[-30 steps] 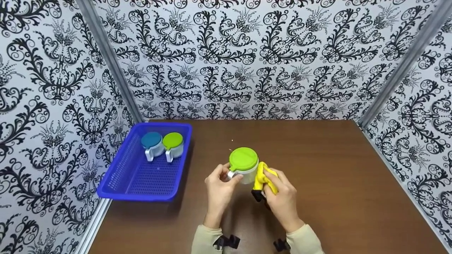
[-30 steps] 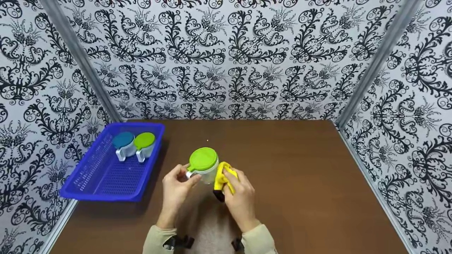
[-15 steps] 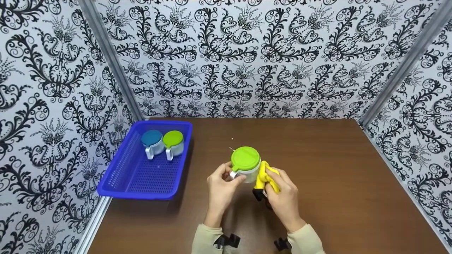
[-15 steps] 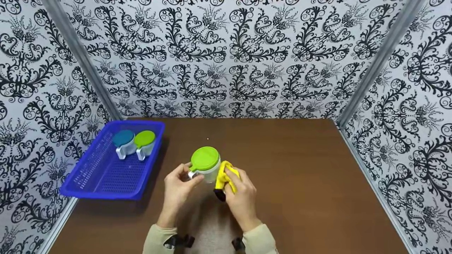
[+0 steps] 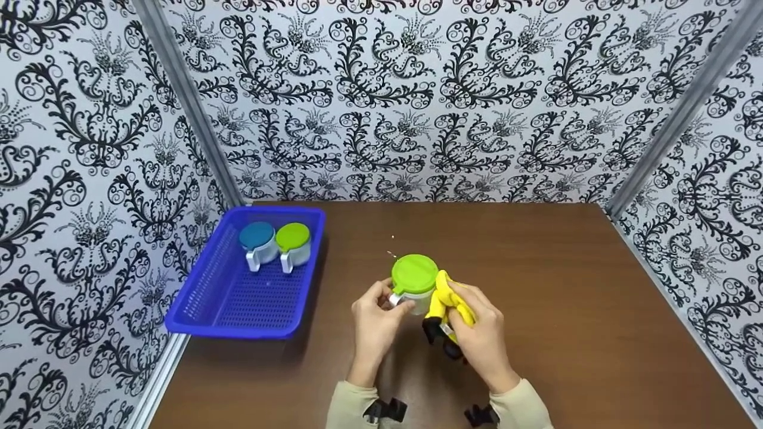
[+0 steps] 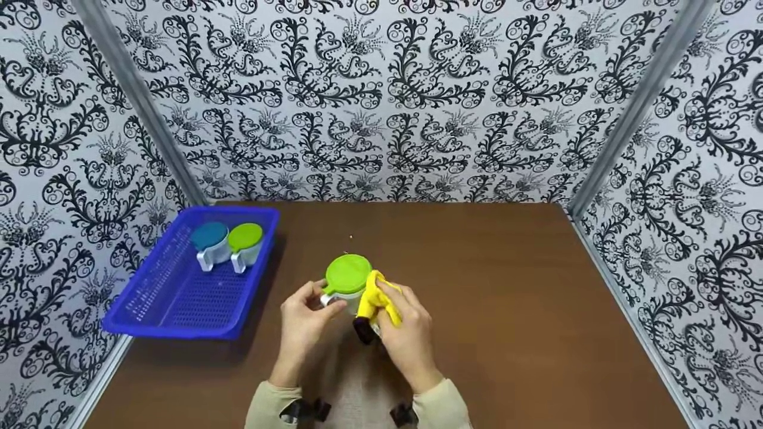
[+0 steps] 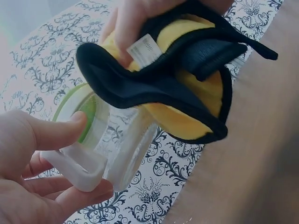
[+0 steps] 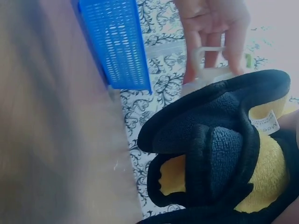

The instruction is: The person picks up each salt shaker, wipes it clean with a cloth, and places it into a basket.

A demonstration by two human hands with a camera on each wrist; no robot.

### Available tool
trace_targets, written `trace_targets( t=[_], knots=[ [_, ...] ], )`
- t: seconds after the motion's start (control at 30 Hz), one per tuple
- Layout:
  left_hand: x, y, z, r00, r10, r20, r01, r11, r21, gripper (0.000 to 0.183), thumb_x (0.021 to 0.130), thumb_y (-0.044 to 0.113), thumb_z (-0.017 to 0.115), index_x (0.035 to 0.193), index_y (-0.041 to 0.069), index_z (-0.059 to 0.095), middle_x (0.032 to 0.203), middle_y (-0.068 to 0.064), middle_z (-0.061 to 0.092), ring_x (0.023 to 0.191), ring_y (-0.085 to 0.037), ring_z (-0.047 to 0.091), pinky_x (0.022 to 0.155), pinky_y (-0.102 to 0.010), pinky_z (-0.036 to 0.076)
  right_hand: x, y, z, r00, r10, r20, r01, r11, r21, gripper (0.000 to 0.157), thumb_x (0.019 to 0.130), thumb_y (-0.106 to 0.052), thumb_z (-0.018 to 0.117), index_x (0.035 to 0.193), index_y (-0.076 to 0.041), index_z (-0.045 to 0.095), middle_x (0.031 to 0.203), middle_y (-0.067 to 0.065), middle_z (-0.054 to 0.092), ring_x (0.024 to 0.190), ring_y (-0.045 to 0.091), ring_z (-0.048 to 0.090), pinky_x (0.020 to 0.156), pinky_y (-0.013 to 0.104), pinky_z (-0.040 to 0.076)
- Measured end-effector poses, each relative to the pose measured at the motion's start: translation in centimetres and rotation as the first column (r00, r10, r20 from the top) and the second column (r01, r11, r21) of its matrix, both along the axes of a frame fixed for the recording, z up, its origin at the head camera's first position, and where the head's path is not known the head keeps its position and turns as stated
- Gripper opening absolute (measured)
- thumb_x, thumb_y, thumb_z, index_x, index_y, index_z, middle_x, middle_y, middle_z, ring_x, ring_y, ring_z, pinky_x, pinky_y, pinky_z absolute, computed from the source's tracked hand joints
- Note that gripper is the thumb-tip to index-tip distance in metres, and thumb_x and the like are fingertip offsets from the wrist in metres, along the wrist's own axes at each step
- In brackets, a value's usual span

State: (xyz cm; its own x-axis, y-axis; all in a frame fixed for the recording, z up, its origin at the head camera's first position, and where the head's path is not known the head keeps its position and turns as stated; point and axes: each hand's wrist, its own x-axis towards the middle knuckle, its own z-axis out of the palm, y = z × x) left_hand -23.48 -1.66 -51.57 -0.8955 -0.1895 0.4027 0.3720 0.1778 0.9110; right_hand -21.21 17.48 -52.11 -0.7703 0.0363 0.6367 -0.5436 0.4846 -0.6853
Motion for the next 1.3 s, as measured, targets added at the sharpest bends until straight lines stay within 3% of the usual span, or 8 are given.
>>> trace_targets(
  t=[0.13, 0.37, 0.7, 1.03, 1.17, 1.3],
  knots=[
    [0.1, -0.1, -0.1, 1.0, -0.017, 0.007, 0.017, 0.999, -0.029, 0.039, 0.065, 0.0, 0.092, 0.073, 0.011, 0.056, 0.112, -0.01, 0.073, 0.09, -0.018, 0.07, 0.07, -0.028, 0.058, 0.2, 0.3, 0.7, 1.0, 0.013, 0.0, -0.013, 1.0, -0.009, 0.051, 0.083, 0.013, 0.074, 0.128, -0.01, 0.069, 0.121, 0.004, 0.066, 0.096, 0.02, 0.063, 0.078, 0.019, 0.053],
    [0.4, -0.2, 0.1, 0.999, -0.05, -0.003, 0.05, 0.995, -0.086, 0.039, 0.065, 0.001, 0.092, 0.071, 0.013, 0.056, 0.112, -0.005, 0.073, 0.088, -0.015, 0.07, 0.067, -0.027, 0.057, -0.4, 1.2, 1.8, 1.0, 0.008, -0.028, -0.005, 0.996, 0.085, 0.061, 0.084, 0.011, 0.071, 0.132, -0.026, 0.067, 0.124, -0.008, 0.064, 0.101, 0.014, 0.063, 0.079, 0.019, 0.052],
    [0.5, -0.5, 0.3, 0.995, -0.103, -0.011, 0.102, 0.994, -0.036, 0.037, 0.066, -0.002, 0.091, 0.073, 0.01, 0.057, 0.114, -0.006, 0.073, 0.094, -0.018, 0.071, 0.071, -0.029, 0.058, -0.5, 1.4, 1.8, 1.0, 0.018, -0.011, -0.017, 0.996, 0.091, 0.065, 0.081, 0.018, 0.067, 0.134, -0.02, 0.067, 0.122, -0.003, 0.065, 0.102, 0.017, 0.064, 0.084, 0.017, 0.051],
    [0.9, -0.7, 0.0, 0.994, -0.113, 0.003, 0.113, 0.994, -0.002, 0.034, 0.067, -0.005, 0.089, 0.075, 0.002, 0.057, 0.115, -0.012, 0.072, 0.095, -0.025, 0.071, 0.072, -0.033, 0.058, 0.1, 0.6, 0.0, 0.998, -0.048, 0.029, 0.047, 0.998, 0.044, 0.055, 0.084, 0.015, 0.069, 0.132, -0.012, 0.067, 0.118, -0.002, 0.065, 0.105, 0.017, 0.064, 0.089, 0.02, 0.051],
    [1.6, -0.7, 1.2, 0.992, -0.123, 0.009, 0.122, 0.991, 0.057, 0.035, 0.066, -0.01, 0.087, 0.074, -0.002, 0.053, 0.112, -0.017, 0.072, 0.095, -0.028, 0.071, 0.072, -0.032, 0.058, -0.2, 0.7, -1.1, 0.989, -0.1, 0.107, 0.096, 0.995, 0.041, 0.052, 0.081, 0.016, 0.067, 0.127, -0.009, 0.07, 0.114, -0.004, 0.068, 0.104, 0.015, 0.065, 0.087, 0.02, 0.051],
    [2.0, -0.7, 2.0, 0.99, -0.142, -0.023, 0.143, 0.987, 0.078, 0.038, 0.067, -0.008, 0.086, 0.074, -0.001, 0.05, 0.112, -0.017, 0.072, 0.096, -0.027, 0.071, 0.073, -0.03, 0.057, -0.5, 1.1, -2.0, 0.976, -0.136, 0.173, 0.124, 0.989, 0.079, 0.05, 0.078, 0.014, 0.068, 0.122, -0.009, 0.073, 0.109, -0.005, 0.071, 0.098, 0.013, 0.066, 0.081, 0.029, 0.053]
  ],
)
